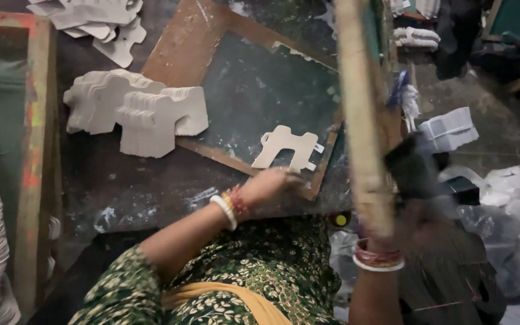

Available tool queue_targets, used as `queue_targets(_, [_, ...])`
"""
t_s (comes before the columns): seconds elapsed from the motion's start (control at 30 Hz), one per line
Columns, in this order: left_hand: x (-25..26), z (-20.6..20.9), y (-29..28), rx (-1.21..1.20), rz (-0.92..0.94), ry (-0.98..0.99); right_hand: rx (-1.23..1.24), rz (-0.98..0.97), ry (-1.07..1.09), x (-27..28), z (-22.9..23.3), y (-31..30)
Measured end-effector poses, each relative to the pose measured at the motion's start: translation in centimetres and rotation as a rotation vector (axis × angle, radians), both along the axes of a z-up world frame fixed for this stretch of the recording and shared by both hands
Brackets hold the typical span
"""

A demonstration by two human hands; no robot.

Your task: The person performs screen printing by placing a white plastic piece onto a screen and using a squeegee to press down and pull the material through the mesh. The person repeatedly lifts the squeegee and repositions the plastic piece to continue the printing process.

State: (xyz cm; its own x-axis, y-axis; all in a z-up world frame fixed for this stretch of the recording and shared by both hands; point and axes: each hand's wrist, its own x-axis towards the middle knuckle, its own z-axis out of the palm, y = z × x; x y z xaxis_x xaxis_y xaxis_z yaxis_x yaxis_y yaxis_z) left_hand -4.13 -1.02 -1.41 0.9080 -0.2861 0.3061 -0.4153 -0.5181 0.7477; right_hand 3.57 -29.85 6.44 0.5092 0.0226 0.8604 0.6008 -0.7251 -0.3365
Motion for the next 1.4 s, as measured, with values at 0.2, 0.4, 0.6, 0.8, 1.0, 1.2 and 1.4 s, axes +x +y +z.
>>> queue_targets(0.2, [-10.4,-2.7,3.6,-1.080,0.407,0.450,-0.171,0.704,0.317,-5.1,4.6,10.8])
queue_targets(0.4, [-13.1,4.8,5.4,0.052,0.607,0.684,-0.867,0.515,0.757,4.8,1.2,17.1])
queue_targets(0.6, [-12.5,4.6,5.8,0.260,0.575,0.716,-0.697,0.649,0.490,9.6,-2.9,19.3])
queue_targets(0.8, [-11.9,4.3,6.4,0.261,0.548,0.753,-0.677,0.680,0.427,-2.8,-3.8,13.5])
queue_targets(1.0, [-13.0,6.1,6.6,-0.004,0.557,0.692,-0.597,0.707,0.582,-6.5,0.7,11.0])
queue_targets(1.2, [-12.2,15.0,4.9,-0.751,0.064,0.228,0.197,0.751,0.319,-5.9,3.8,9.4])
queue_targets(1.4, [-1.2,4.7,7.4,0.323,0.666,0.100,0.414,0.259,0.174,-0.6,-2.6,1.2])
